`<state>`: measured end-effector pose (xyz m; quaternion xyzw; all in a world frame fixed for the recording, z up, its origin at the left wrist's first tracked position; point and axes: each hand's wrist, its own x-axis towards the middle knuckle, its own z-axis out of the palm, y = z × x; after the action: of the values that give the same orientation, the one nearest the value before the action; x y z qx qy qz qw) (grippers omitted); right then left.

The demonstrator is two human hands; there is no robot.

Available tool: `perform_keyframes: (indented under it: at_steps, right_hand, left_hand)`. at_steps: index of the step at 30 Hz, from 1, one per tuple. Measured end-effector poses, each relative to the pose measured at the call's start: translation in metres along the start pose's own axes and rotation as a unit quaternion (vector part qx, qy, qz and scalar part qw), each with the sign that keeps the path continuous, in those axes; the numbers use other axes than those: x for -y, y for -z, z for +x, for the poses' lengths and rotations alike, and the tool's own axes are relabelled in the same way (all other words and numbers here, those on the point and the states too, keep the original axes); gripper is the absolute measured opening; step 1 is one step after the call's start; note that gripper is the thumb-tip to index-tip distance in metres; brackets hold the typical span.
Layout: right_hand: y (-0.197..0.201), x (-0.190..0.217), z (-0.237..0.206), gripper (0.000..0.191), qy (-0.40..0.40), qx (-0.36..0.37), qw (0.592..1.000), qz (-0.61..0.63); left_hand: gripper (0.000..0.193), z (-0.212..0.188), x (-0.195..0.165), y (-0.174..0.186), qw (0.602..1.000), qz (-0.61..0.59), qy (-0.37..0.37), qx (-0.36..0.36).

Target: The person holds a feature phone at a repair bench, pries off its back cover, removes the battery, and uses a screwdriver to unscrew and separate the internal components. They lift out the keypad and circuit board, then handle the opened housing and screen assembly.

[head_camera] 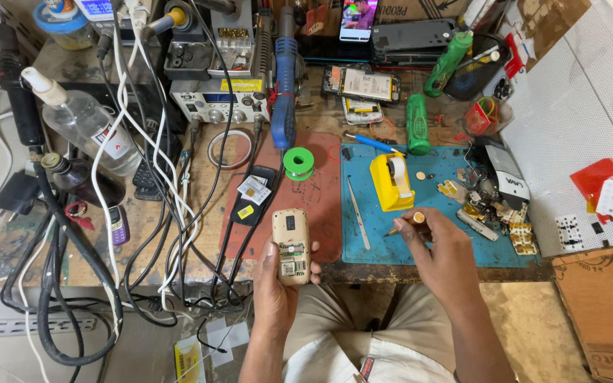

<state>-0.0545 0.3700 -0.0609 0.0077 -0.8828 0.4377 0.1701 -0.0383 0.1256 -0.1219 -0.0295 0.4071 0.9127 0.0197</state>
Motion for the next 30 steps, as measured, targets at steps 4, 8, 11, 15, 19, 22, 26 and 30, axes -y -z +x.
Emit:
perform_keyframes:
  at_steps: [4,8,11,15,19,22,26,30]
  right_hand:
    - [0.003,0.002,0.000,0.023,-0.004,0.001,1.000,-0.025]
    - [0.007,0.006,-0.003,0.029,0.015,0.002,0.999,-0.045]
    - [0.010,0.010,-0.003,0.027,0.011,0.009,0.995,-0.103]
    - [0.011,0.017,-0.003,0.024,-0.098,0.043,0.973,-0.205]
    - [-0.001,0.024,-0.010,0.022,-0.068,-0.009,0.994,0.082]
    - [-0.015,0.033,-0.018,0.021,0.010,0.008,0.982,0.190]
    - [-0.027,0.047,-0.019,0.021,0.019,0.036,0.985,0.169]
    - [-0.029,0.055,-0.016,0.022,0.012,0.049,0.986,0.158]
  left_hand:
    - [0.058,0.001,0.002,0.001,1.000,-0.002,0.000,-0.005]
    - [0.058,0.000,0.003,0.002,1.000,-0.006,-0.001,0.000]
    - [0.057,0.000,0.003,0.002,1.000,-0.004,0.001,-0.002]
    - [0.056,0.001,0.002,0.000,1.000,0.002,-0.002,0.000]
    - [0.056,0.002,0.002,-0.001,1.000,0.008,-0.010,0.003]
    - [0.056,0.002,0.003,0.000,1.000,0.008,-0.012,0.008]
    - [0.055,0.002,0.004,-0.001,1.000,0.015,-0.015,0.005]
    - [0.055,0.002,0.003,-0.001,1.000,0.019,-0.008,0.000]
